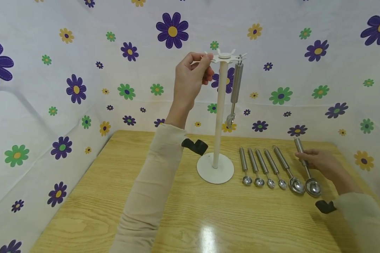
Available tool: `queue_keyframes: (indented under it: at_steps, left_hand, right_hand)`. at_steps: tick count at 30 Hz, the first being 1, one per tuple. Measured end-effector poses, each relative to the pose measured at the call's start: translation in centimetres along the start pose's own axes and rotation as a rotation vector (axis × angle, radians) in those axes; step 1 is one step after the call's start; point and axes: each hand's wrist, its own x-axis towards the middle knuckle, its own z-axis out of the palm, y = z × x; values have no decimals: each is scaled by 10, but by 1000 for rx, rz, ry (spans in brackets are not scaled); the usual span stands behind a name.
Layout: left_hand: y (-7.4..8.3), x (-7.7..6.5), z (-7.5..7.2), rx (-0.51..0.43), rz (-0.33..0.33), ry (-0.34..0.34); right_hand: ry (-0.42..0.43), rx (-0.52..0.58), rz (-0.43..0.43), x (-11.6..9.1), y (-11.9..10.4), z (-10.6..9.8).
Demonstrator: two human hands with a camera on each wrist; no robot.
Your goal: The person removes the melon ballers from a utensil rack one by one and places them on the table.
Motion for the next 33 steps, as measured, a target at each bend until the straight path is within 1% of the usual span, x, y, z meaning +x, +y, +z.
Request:
queue_keyframes:
  at_steps: [6, 8, 15, 21, 24, 28, 33]
  left_hand:
    - [0, 0, 0, -8, -2, 2]
    - [0, 0, -1, -10, -3, 3]
    - [0, 0, -1, -10, -8, -1]
    - [0, 0, 0, -14, -6, 2]
    - [0, 0, 1, -18, -2, 3]
    - [0, -1, 1, -20, -2, 5]
    - [0, -1, 1, -18, -9, 8]
  right_hand:
    - [8, -3, -10, 5, 1, 6]
    - [16, -21, -13, 7, 1, 8]
    - [53, -189, -5, 12, 2, 14]
    - [82, -266, -19, 12, 6, 18]
    - [92, -272, -29, 13, 8, 22]
    - [84, -254, -32, 13, 8, 25]
    - [99, -289, -30, 13, 7, 26]
